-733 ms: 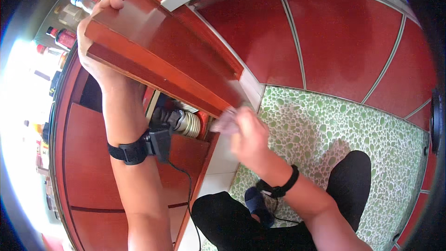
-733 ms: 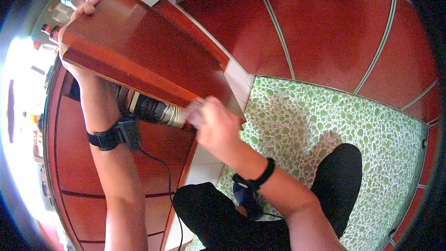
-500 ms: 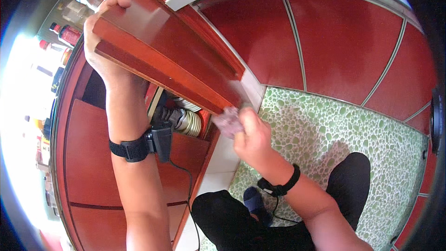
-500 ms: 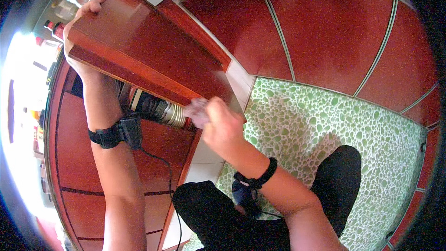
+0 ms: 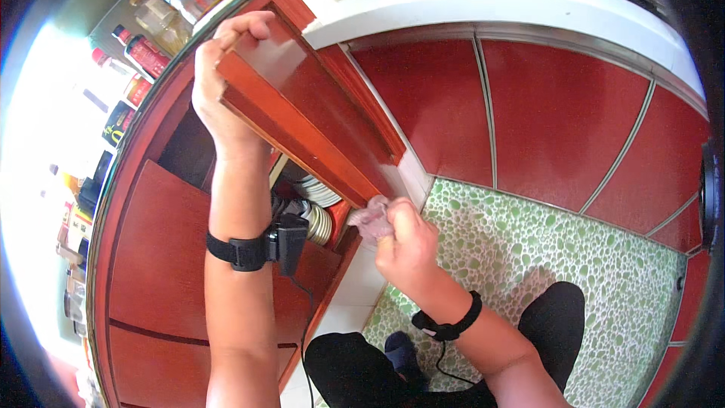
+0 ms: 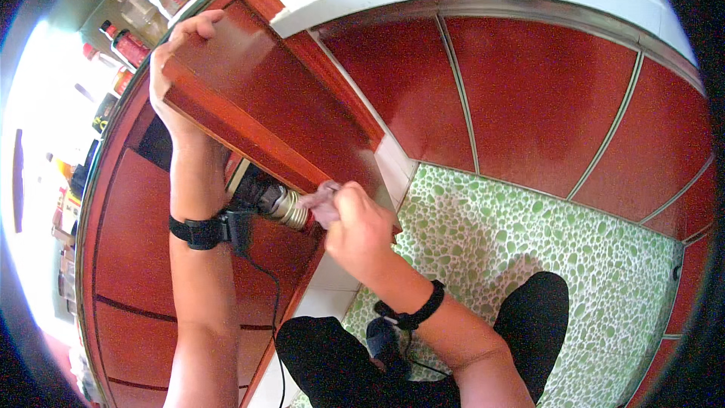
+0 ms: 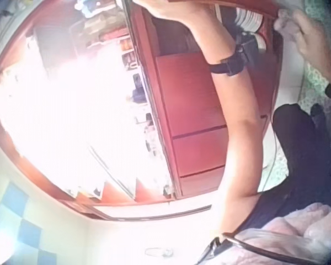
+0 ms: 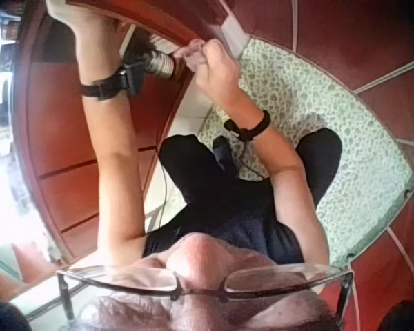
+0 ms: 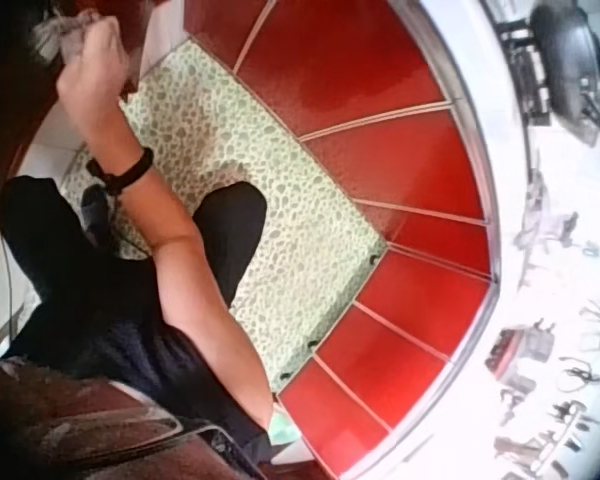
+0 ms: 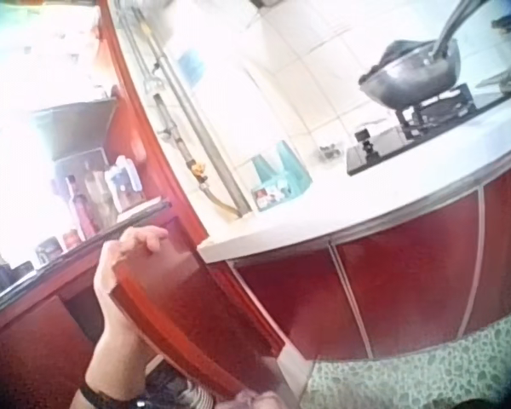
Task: Clean the kitchen cabinet doors using a rag and a steel wool pad.
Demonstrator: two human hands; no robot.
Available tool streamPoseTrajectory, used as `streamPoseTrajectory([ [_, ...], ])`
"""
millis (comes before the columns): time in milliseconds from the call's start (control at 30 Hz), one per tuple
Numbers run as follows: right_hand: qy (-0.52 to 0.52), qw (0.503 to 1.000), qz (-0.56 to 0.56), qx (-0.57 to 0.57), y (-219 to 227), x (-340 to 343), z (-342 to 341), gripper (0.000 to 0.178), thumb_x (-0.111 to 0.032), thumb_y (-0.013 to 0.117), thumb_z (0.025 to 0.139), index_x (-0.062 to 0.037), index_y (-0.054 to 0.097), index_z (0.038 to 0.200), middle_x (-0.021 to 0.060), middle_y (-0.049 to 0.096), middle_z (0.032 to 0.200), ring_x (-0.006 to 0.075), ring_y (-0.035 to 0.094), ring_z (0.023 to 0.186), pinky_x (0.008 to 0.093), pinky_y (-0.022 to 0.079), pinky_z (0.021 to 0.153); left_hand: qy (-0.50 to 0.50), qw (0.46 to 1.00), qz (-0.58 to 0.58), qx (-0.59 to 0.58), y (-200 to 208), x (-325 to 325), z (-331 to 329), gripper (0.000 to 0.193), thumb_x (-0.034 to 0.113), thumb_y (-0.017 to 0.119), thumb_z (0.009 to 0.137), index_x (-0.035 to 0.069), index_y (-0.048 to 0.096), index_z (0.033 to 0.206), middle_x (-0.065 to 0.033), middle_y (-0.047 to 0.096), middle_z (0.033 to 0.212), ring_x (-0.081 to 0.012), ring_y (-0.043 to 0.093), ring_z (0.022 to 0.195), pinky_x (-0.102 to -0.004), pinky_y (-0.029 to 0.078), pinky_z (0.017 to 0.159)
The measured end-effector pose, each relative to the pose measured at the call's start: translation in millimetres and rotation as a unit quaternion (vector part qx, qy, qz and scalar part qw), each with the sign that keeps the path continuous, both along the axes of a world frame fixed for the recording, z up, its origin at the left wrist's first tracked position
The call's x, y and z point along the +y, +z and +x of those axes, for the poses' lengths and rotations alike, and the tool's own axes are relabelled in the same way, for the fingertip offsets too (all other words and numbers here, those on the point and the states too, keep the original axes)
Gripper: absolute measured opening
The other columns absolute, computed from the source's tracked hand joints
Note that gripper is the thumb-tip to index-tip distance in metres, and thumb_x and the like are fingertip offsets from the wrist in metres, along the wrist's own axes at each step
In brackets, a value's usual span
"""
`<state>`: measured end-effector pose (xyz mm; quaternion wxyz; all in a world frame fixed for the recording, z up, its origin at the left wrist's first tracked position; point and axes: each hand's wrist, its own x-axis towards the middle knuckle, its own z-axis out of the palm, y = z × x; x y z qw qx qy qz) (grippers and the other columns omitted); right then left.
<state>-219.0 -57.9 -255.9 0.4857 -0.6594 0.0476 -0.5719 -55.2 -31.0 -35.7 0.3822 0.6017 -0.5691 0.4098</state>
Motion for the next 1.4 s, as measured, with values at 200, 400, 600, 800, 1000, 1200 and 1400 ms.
streamPoseTrajectory([
  [200,0.005,0.996,-0.043,-0.076,82.3,1.4,10.3,0.016,0.009,0.064,0.081,-0.0030,0.055,0.086,0.0147,0.069,0.088,0.0336,0.072,0.078,0.0412,0.060,0.067,-0.151,0.988,0.005,0.038,-4.8,6.0,8.4,0.008,0.001,0.046,0.104,-0.001,0.041,0.098,-0.0180,0.065,0.108,-0.0228,0.061,0.102,-0.0382,0.050,0.098],
  [400,0.027,0.997,-0.034,-0.059,24.6,2.0,5.0,0.009,0.006,0.050,0.095,0.0004,0.054,0.090,0.0149,0.072,0.091,0.0253,0.075,0.084,0.0356,0.059,0.070,-0.308,0.896,-0.026,0.319,3.4,-1.4,-8.7,0.032,0.021,0.036,0.102,-0.005,0.055,0.094,-0.0163,0.061,0.110,-0.0266,0.053,0.116,-0.0387,0.034,0.111],
  [600,-0.052,0.991,-0.068,-0.107,159.3,-6.3,17.8,0.007,-0.004,0.059,0.095,-0.0020,0.055,0.090,0.0187,0.064,0.075,0.0369,0.067,0.069,0.0411,0.053,0.062,-0.233,0.922,-0.011,0.308,-3.8,0.4,7.9,0.031,0.018,0.037,0.105,-0.001,0.060,0.096,-0.0104,0.066,0.108,-0.0211,0.059,0.106,-0.0316,0.041,0.103],
  [800,0.025,0.998,-0.026,-0.043,117.5,6.3,13.6,0.010,-0.010,0.063,0.099,-0.0025,0.059,0.096,0.0179,0.072,0.085,0.0344,0.074,0.080,0.0385,0.058,0.068,-0.211,0.932,-0.011,0.293,-1.1,14.0,-5.5,0.034,0.016,0.035,0.103,-0.004,0.061,0.094,-0.0132,0.065,0.113,-0.0218,0.057,0.107,-0.0342,0.041,0.102],
  [1000,0.029,0.992,-0.012,0.119,-36.0,3.8,-10.6,0.012,0.000,0.060,0.089,-0.0043,0.060,0.100,0.0168,0.074,0.101,0.0334,0.075,0.092,0.0428,0.060,0.077,-0.254,0.923,0.003,0.288,1.3,4.0,-6.6,0.029,0.017,0.032,0.103,-0.004,0.050,0.093,-0.0160,0.058,0.106,-0.0289,0.052,0.118,-0.0393,0.035,0.110],
  [1200,0.119,0.975,0.068,0.177,-15.9,-19.0,-36.4,0.008,-0.001,0.066,0.096,-0.0022,0.058,0.095,0.0065,0.069,0.092,0.0087,0.064,0.085,0.0278,0.054,0.078,-0.203,0.952,0.008,0.227,2.3,7.2,-10.1,0.034,0.019,0.033,0.103,-0.005,0.054,0.094,-0.0176,0.062,0.111,-0.0277,0.055,0.116,-0.0384,0.036,0.110],
  [1400,0.118,0.991,0.059,0.020,66.0,-14.7,-11.4,0.014,0.004,0.065,0.094,0.0018,0.062,0.107,0.0071,0.063,0.093,0.0100,0.059,0.076,0.0280,0.050,0.070,-0.210,0.944,-0.003,0.255,0.5,10.8,-8.3,0.037,0.022,0.034,0.102,-0.005,0.057,0.094,-0.0179,0.062,0.113,-0.0272,0.055,0.114,-0.0379,0.036,0.109],
])
